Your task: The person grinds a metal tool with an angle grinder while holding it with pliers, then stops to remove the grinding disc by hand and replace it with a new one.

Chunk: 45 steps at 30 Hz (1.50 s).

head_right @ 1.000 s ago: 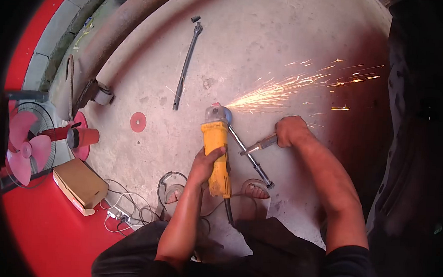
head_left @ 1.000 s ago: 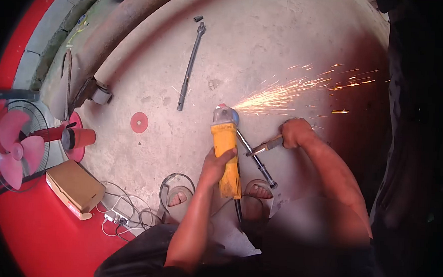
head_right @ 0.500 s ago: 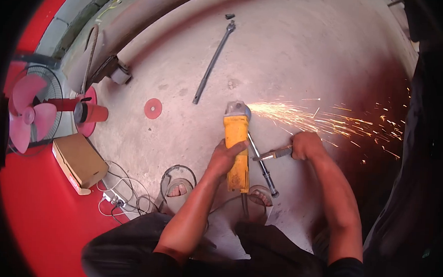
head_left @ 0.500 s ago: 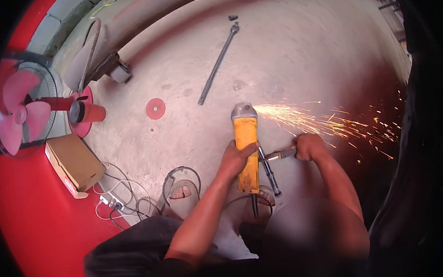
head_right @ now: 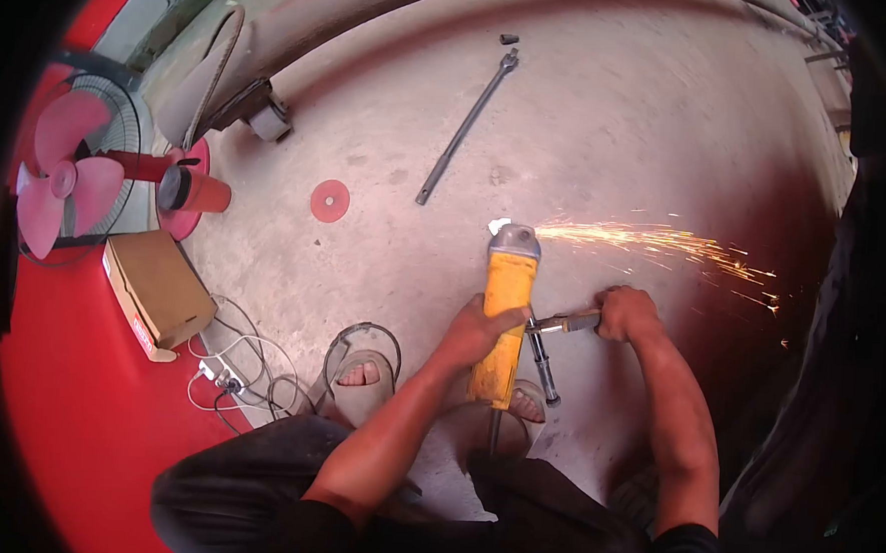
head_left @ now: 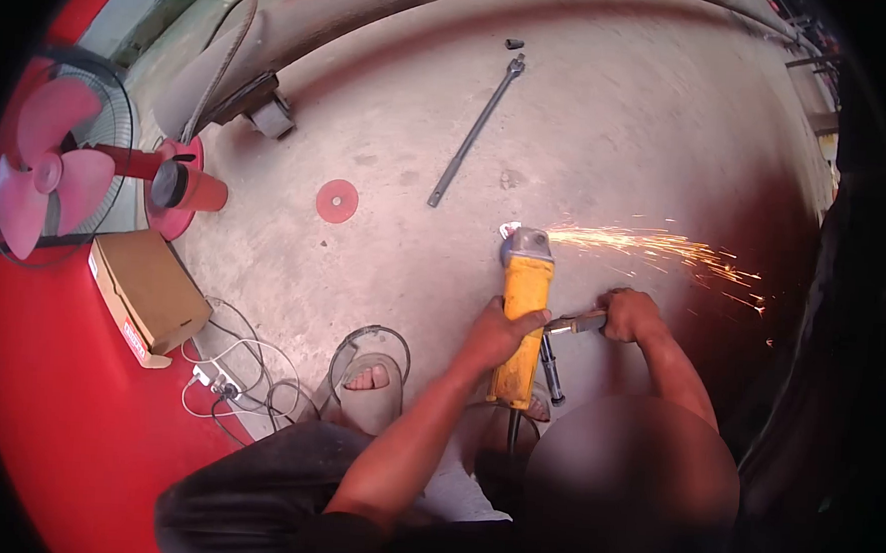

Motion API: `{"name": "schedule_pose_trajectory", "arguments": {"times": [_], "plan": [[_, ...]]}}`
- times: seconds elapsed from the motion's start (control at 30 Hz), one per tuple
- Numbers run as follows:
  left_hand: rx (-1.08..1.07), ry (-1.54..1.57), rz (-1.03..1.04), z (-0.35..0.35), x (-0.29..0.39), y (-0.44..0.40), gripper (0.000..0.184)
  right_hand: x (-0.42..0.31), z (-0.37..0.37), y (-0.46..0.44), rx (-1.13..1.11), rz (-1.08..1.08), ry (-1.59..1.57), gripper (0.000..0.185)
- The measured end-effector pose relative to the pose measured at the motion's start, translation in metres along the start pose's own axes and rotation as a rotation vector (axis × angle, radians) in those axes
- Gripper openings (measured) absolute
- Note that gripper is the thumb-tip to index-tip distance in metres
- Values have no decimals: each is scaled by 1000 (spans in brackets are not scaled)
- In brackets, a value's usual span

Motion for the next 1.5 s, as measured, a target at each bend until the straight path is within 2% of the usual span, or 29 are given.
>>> {"name": "schedule_pose_trajectory", "arguments": {"times": [0.07,0.17,0.3,0.37,0.43,0.5,0.57,0.67,0.97,1.13,1.3,1.37,1.5], "plan": [[25,-87,-28,0,9,11,76,-2,0,-1,-23,14,19,37],[79,-38,-39,-2,16,1,75,0,2,2,-13,18,22,36],[73,5,-62,-3,14,-1,75,2,6,-3,-31,18,33,35],[27,-60,-25,1,9,4,67,1,5,-7,-36,18,42,38],[29,-31,-25,2,14,5,67,1,11,-5,-57,23,50,41],[24,1,-20,6,14,0,67,0,7,-3,-6,-2,41,42],[74,10,-33,2,9,-9,80,2,8,-2,-16,6,32,41],[30,-64,-65,1,5,-6,82,4,10,-9,-8,-1,22,41],[88,-41,-37,-3,5,-12,80,0,4,-2,-19,-1,23,36],[14,-71,-15,0,6,-6,80,0,7,-3,1,-20,12,35],[65,-90,-24,0,12,-11,79,0,6,-2,-91,27,27,42],[59,-90,-31,0,13,-5,65,2,8,-6,-56,4,34,39],[-11,-55,-24,5,16,-5,64,-4,2,0,-32,-2,34,38]]}}
Point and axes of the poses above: each hand's wrist, its own y-axis away from the middle knuckle, its own z-axis out of the palm, x = y × z, the point moved 10 cm from there along -y, towards the middle knuckle, and after that the axes turned 11 degrees about z, right-handed, at the moved point
